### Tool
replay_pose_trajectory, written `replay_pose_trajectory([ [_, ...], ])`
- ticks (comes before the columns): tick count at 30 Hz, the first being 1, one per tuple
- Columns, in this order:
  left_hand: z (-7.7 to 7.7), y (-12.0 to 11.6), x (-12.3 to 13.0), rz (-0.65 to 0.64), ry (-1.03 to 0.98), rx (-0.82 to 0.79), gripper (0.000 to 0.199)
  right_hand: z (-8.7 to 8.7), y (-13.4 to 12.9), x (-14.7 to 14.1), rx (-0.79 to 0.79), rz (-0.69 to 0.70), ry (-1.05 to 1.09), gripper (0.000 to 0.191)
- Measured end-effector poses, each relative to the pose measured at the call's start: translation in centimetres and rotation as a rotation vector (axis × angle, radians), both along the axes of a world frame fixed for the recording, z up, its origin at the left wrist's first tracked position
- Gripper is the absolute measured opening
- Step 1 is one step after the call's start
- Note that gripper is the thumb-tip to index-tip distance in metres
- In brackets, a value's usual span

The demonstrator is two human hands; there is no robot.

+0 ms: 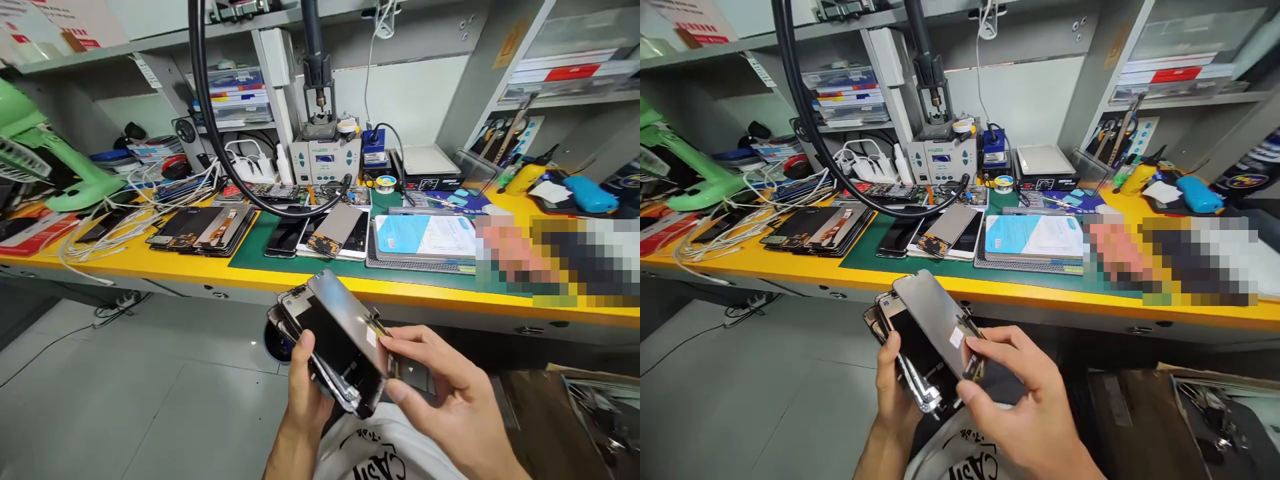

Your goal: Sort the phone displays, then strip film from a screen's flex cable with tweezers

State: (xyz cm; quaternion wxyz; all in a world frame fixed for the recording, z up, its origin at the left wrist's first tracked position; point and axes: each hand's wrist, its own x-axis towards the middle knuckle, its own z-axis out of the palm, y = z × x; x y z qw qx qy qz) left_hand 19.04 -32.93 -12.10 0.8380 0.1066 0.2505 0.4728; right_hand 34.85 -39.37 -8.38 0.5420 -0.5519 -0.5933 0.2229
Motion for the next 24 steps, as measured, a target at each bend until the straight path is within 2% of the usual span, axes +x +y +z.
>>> replay_pose_trajectory([
  [3, -0.1, 0.0, -0.3, 0.05, -0.007, -0.084, 0.044, -0.2, 0.2, -0.1, 0.166, -0.157, -0.216, 0.045],
  [6, 0.4, -0.2, -0.6, 0.045, 0.003, -0.102, 0.049, -0.3, 0.6, 0.1, 0.252, -0.219, -0.304, 0.047],
  [9, 1.0, -0.3, -0.7, 0.044, 0.012, -0.081, 0.054, -0.3, 0.9, 0.6, 0.281, -0.247, -0.335, 0.046],
  [17, 1.5, -0.5, -0.6, 0.002, -0.016, -0.002, 0.051, -0.6, 1.6, 1.4, 0.326, -0.299, -0.4, 0.037],
  [20, 1.7, -0.4, -0.9, -0.019, -0.03, -0.006, 0.047, -0.5, 2.4, 2.9, 0.342, -0.355, -0.441, 0.036],
  [24, 1.9, 0.0, -1.3, -0.02, -0.076, 0.042, 0.044, 0.5, 4.7, 5.7, 0.352, -0.486, -0.517, 0.028],
])
